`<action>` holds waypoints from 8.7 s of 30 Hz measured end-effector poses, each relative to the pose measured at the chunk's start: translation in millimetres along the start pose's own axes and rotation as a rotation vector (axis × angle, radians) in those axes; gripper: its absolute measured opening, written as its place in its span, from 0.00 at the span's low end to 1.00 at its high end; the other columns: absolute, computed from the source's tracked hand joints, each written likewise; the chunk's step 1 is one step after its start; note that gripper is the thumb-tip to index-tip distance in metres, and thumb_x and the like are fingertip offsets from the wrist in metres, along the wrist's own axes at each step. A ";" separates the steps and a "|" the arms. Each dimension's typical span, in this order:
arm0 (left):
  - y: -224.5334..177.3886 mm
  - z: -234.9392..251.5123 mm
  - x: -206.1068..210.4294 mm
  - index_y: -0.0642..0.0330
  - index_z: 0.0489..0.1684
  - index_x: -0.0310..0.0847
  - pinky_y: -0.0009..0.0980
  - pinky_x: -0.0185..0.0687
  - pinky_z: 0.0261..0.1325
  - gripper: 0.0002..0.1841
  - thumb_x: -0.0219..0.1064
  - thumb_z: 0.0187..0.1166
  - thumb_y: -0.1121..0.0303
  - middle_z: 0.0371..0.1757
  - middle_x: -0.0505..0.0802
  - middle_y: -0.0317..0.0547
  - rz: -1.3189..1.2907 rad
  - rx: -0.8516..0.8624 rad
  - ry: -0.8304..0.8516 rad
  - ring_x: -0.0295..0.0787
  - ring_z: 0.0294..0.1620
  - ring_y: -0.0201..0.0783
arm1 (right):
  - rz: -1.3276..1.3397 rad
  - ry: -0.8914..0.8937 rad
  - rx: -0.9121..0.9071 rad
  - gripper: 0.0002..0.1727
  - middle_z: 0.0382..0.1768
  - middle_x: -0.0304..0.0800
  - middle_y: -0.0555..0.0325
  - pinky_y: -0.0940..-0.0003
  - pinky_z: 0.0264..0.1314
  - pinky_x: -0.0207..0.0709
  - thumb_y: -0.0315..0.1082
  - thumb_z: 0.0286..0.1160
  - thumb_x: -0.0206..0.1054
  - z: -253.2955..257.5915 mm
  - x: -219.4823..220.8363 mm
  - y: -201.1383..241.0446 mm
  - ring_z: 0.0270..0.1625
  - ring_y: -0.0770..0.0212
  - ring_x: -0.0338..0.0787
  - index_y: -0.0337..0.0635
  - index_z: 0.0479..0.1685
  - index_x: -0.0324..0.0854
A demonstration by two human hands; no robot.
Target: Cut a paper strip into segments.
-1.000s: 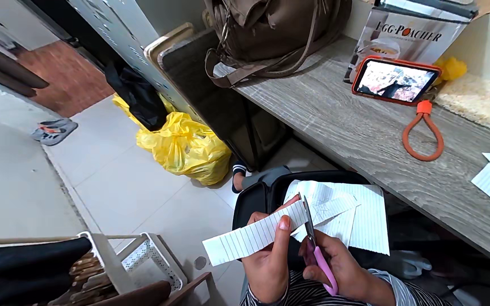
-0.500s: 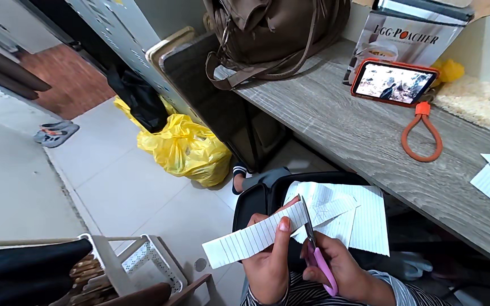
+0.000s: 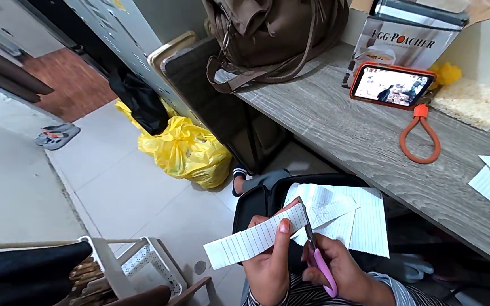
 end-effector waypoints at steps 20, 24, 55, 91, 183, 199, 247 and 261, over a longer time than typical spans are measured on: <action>-2.1 0.0 2.1 0.53 0.40 0.83 0.37 0.95 0.54 0.04 0.72 0.79 0.67 0.51 0.98 0.53 -0.013 -0.005 0.019 0.99 0.51 0.44 | -0.003 0.054 0.031 0.26 0.28 0.78 0.67 0.91 0.32 0.70 0.53 0.78 0.70 0.4 2.7 0.3 0.28 0.86 0.75 0.35 0.50 0.77; -1.6 0.5 1.8 0.53 0.40 0.83 0.36 0.95 0.54 0.04 0.73 0.79 0.67 0.51 0.98 0.53 -0.010 -0.005 0.024 0.98 0.52 0.44 | -0.019 0.048 0.042 0.27 0.28 0.78 0.67 0.91 0.32 0.70 0.54 0.77 0.71 0.8 2.6 1.2 0.28 0.86 0.75 0.35 0.50 0.76; -1.6 1.5 1.5 0.52 0.40 0.84 0.36 0.96 0.52 0.03 0.73 0.78 0.68 0.49 0.99 0.50 -0.002 -0.012 -0.001 0.99 0.48 0.42 | -0.022 0.068 0.076 0.29 0.29 0.79 0.67 0.90 0.33 0.71 0.56 0.76 0.71 2.7 2.8 2.9 0.29 0.86 0.76 0.34 0.51 0.76; -2.1 -0.3 0.0 0.52 0.40 0.84 0.36 0.96 0.51 0.04 0.74 0.77 0.68 0.47 0.99 0.49 0.002 -0.010 -0.024 0.99 0.47 0.42 | -0.039 -0.002 0.010 0.23 0.21 0.77 0.67 0.91 0.26 0.69 0.51 0.77 0.72 -0.2 0.8 1.4 0.22 0.86 0.74 0.36 0.42 0.78; -1.4 -0.8 -0.5 0.52 0.39 0.85 0.36 0.96 0.50 0.03 0.74 0.76 0.69 0.46 0.99 0.48 -0.005 -0.014 -0.030 0.99 0.46 0.41 | -0.035 0.005 0.055 0.24 0.23 0.78 0.67 0.91 0.29 0.70 0.50 0.75 0.73 0.1 2.6 1.9 0.25 0.86 0.75 0.35 0.43 0.79; -1.5 -0.7 0.6 0.53 0.39 0.85 0.36 0.96 0.50 0.04 0.74 0.76 0.69 0.46 0.99 0.49 -0.007 -0.020 -0.034 0.99 0.46 0.41 | -0.016 0.027 0.054 0.25 0.26 0.79 0.66 0.90 0.31 0.70 0.51 0.77 0.72 0.8 3.8 1.8 0.27 0.86 0.75 0.34 0.47 0.78; -2.2 -1.1 0.7 0.53 0.39 0.85 0.35 0.96 0.51 0.03 0.74 0.76 0.70 0.46 0.99 0.49 -0.008 -0.011 -0.027 0.99 0.46 0.41 | -0.022 0.017 0.036 0.24 0.23 0.77 0.67 0.91 0.28 0.69 0.52 0.76 0.73 0.3 3.5 1.1 0.24 0.86 0.74 0.35 0.43 0.78; -1.8 -1.4 0.2 0.53 0.39 0.85 0.35 0.96 0.51 0.03 0.75 0.76 0.69 0.46 0.99 0.48 -0.010 -0.014 -0.029 0.99 0.46 0.40 | -0.032 -0.011 0.015 0.22 0.22 0.79 0.66 0.90 0.27 0.72 0.49 0.76 0.73 -0.1 3.4 0.6 0.23 0.85 0.76 0.34 0.42 0.79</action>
Point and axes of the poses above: each hand's wrist, its own z-axis towards the middle knuckle, its own x-axis out of the palm, y = z × x, the point moved 4 cm from there along z, towards the middle knuckle
